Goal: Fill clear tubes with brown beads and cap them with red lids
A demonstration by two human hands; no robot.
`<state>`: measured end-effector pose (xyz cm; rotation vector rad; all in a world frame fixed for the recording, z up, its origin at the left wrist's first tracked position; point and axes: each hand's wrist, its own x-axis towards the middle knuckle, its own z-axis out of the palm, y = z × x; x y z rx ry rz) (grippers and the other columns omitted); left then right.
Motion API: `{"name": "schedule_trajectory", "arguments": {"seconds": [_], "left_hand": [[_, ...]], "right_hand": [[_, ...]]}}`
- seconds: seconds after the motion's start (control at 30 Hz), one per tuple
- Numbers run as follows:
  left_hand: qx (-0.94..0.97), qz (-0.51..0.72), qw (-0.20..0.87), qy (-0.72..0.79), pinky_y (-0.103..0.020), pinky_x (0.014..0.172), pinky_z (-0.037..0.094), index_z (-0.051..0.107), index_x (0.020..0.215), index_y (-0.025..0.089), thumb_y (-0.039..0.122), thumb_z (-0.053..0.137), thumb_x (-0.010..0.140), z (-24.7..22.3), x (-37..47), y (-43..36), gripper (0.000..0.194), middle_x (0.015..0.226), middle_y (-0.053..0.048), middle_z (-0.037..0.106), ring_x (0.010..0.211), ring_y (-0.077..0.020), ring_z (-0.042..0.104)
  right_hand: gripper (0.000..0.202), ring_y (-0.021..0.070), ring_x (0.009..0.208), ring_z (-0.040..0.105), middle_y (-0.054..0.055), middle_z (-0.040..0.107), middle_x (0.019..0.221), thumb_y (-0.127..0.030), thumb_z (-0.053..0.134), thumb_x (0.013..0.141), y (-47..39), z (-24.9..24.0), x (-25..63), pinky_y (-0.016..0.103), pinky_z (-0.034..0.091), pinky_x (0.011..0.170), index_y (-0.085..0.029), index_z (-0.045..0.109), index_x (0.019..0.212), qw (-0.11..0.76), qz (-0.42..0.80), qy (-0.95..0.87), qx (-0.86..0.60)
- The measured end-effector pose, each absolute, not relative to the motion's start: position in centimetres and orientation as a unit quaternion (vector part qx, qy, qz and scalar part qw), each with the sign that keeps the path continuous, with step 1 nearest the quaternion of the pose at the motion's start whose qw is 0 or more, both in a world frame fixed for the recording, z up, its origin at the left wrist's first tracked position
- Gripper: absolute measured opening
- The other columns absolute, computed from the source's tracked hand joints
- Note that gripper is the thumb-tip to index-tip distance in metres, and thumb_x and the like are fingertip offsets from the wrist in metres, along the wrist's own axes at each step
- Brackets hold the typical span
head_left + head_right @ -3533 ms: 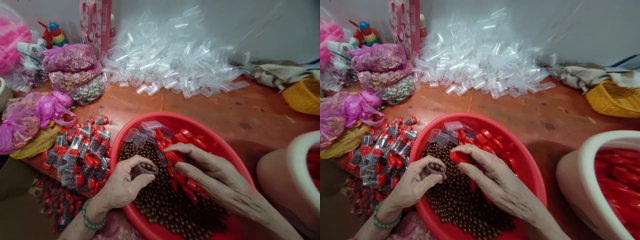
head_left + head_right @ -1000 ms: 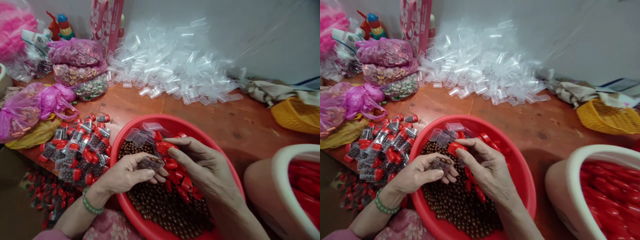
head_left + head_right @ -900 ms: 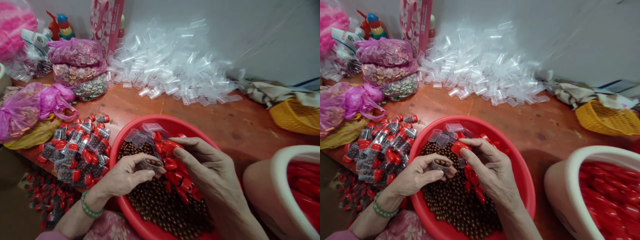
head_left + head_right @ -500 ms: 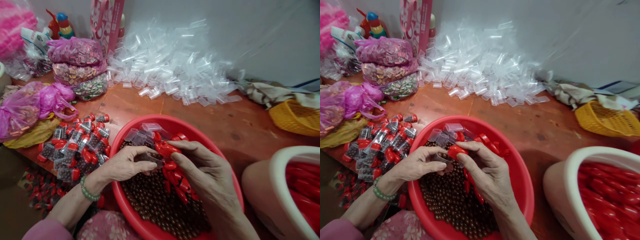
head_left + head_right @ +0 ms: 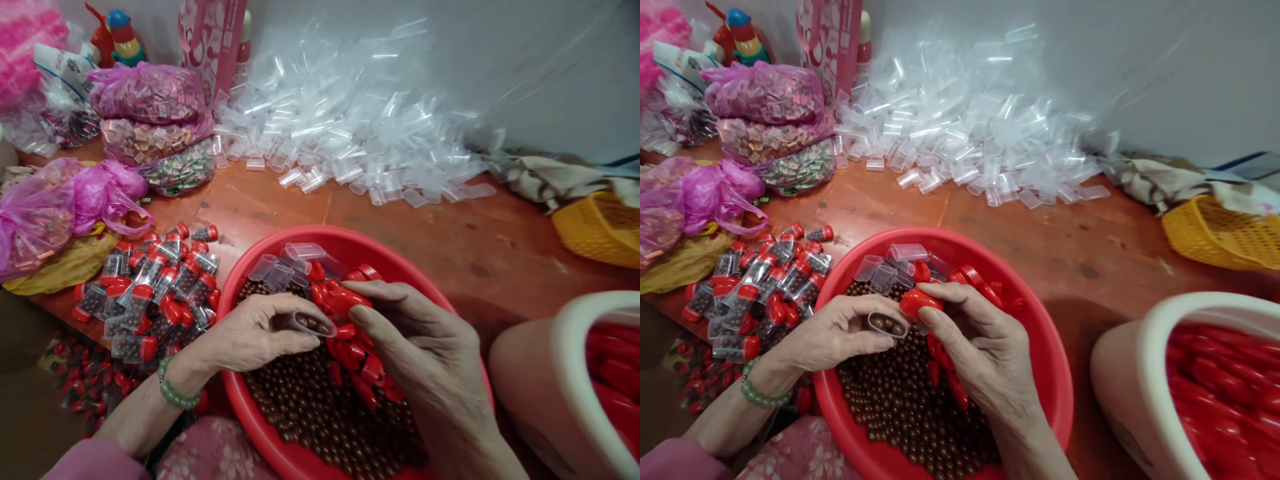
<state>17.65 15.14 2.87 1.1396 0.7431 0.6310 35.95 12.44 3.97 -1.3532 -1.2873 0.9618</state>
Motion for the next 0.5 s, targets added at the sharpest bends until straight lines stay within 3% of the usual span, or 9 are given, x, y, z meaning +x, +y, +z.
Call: {"name": "schedule_trajectory", "arguments": {"seconds": [0.2, 0.33, 0.5], "left_hand": [[0.506, 0.291, 0.736, 0.343, -0.029, 0.085, 0.043, 0.069, 0.091, 0.015, 0.014, 0.067, 0.075, 2.73, 17.64, 15.09, 0.016, 0.093, -0.003, 0.062, 0.088, -0.0144, 0.057], [0.396, 0.268, 0.817, 0.324, -0.028, 0.08, 0.046, 0.066, 0.099, 0.016, 0.01, 0.065, 0.075, 2.66, 17.69, 15.04, 0.024, 0.089, -0.002, 0.065, 0.081, -0.0117, 0.06], [0.335, 0.292, 0.844, 0.301, -0.029, 0.085, 0.046, 0.063, 0.103, 0.015, 0.0, 0.066, 0.071, 2.54, 17.6, 15.31, 0.036, 0.091, -0.003, 0.068, 0.086, -0.0114, 0.064]], "right_hand": [[0.018, 0.0149, 0.081, 0.071, -0.001, 0.075, 0.089, -0.025, 0.069, 0.081, 12.45, 3.42, 36.3, 0.024, 0.058, 0.075, -0.032, 0.073, 0.098, 0.499, 0.373, -0.579, -0.526], [0.019, 0.0151, 0.081, 0.07, -0.001, 0.074, 0.089, -0.026, 0.069, 0.081, 12.49, 3.18, 36.35, 0.024, 0.058, 0.074, -0.031, 0.073, 0.099, 0.501, 0.366, -0.586, -0.521], [0.016, 0.0145, 0.08, 0.068, -0.001, 0.073, 0.089, -0.03, 0.072, 0.079, 12.65, 3.91, 35.94, 0.025, 0.057, 0.074, -0.032, 0.074, 0.095, 0.492, 0.368, -0.551, -0.565]]}}
